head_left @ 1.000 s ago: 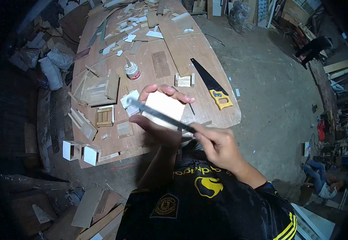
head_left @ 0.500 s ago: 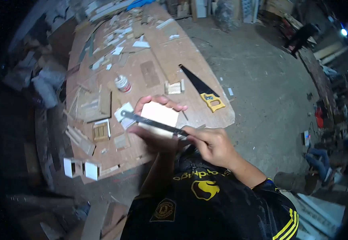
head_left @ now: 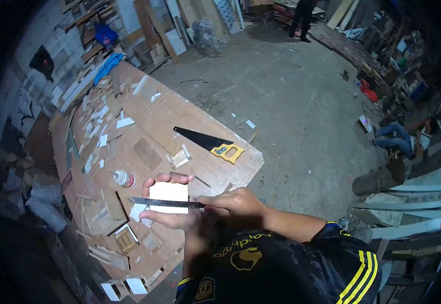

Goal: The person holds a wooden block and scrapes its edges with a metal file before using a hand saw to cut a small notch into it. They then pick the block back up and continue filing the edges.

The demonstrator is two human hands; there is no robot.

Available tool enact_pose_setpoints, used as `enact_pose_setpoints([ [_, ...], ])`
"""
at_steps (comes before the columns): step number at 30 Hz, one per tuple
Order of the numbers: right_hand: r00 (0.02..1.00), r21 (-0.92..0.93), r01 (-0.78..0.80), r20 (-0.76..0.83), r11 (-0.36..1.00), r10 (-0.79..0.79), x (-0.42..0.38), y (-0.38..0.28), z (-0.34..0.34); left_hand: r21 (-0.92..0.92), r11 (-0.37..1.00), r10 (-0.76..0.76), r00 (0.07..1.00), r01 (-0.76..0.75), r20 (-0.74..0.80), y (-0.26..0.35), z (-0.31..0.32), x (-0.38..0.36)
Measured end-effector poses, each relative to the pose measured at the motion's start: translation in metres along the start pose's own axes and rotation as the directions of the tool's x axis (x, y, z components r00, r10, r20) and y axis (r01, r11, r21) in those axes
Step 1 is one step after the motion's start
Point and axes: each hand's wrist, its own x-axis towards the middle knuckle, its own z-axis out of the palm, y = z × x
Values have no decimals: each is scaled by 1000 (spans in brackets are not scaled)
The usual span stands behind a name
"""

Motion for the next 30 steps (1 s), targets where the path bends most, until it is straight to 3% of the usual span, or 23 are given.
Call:
enact_pose_setpoints([
  [2,997,38,-56,46,998,54,0,-6,-6,60,998,5,994,2,-112,-3,6,4],
  [3,998,27,-58,35,998,57,-4,-5,-3,3,1000,-25,989,26,-145,-2,9,8],
  [8,983,10,-116,-141,993,116,-2,-3,-4,-113,989,-78,991,90,111,-5,5,12],
  [9,972,-6,-136,-193,991,132,1,-3,-6,-129,987,-79,989,95,123,-6,8,12],
  [11,969,-34,-157,-199,987,148,4,-3,-7,-65,993,-99,995,99,8,-8,16,11],
  [14,983,-33,-84,-166,996,77,8,-7,-4,-80,993,-94,995,91,-26,-5,14,20],
  [17,990,-42,-120,-74,992,117,6,-4,5,-87,994,-68,997,65,-23,-1,6,25],
  [20,987,-14,-124,-105,992,122,13,-4,9,23,996,-83,992,86,-95,4,5,22],
  [21,981,-2,-143,-131,990,142,17,-5,9,-65,992,-111,990,105,-91,4,5,18],
  [25,993,-3,-63,-99,998,62,27,0,17,122,992,0,985,21,-172,10,-7,25],
  [28,996,15,-18,87,1000,17,33,9,20,142,990,41,980,-13,-195,16,-14,29],
  [30,998,-18,-15,64,1000,16,44,10,16,110,994,38,984,-19,-172,16,-16,26],
])
